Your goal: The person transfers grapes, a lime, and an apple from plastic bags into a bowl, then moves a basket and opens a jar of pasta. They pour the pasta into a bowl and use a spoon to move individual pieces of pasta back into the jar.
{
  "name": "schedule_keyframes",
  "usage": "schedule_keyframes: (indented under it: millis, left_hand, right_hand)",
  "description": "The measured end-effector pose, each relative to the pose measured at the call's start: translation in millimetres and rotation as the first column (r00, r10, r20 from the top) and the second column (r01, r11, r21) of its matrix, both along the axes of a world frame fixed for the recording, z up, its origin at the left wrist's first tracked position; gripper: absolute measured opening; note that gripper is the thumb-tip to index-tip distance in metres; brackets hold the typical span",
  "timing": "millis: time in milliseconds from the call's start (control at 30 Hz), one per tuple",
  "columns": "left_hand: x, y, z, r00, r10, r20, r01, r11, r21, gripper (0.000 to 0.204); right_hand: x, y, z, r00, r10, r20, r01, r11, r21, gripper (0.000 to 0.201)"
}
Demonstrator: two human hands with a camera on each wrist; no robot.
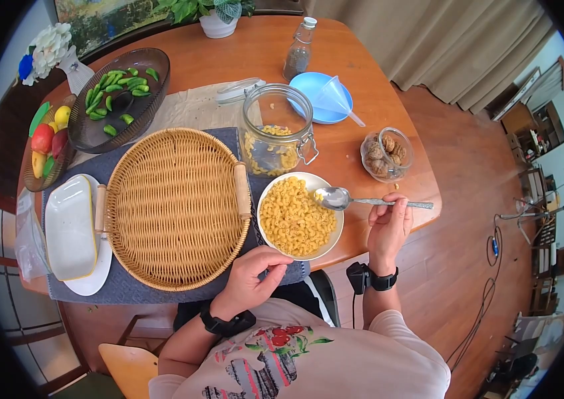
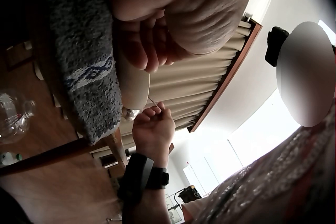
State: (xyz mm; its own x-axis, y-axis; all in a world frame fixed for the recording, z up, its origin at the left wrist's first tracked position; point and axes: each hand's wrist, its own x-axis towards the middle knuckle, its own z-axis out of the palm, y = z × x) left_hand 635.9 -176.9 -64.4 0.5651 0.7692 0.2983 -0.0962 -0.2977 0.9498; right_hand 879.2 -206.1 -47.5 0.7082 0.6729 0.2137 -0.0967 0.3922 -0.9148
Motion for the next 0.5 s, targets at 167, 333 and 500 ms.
schedule_keyframes:
  millis: [167, 333, 500]
  left_hand:
    - [-0.2, 0.3, 1.0, 1.0, -0.004, -0.001, 0.004, 1.0, 0.002, 0.013]
    - [-0.3, -0.1, -0.7, 1.0, -0.002, -0.001, 0.002, 1.0, -0.006, 0.014]
    - [-0.3, 0.4, 0.3, 1.0, -0.003, 0.004, 0.003, 1.0, 0.012, 0.014]
  right_hand:
    - [-1.6, 0.0, 1.8, 0.999, -0.025, -0.038, 0.025, 1.0, -0.009, 0.029]
    - [-1.9, 0.7, 10.2, 0.998, -0.01, -0.061, 0.013, 0.999, 0.039, 0.029]
    - [-5.0, 13.5, 30.0, 0.997, 0.038, -0.067, -0.028, 0.989, 0.144, 0.029]
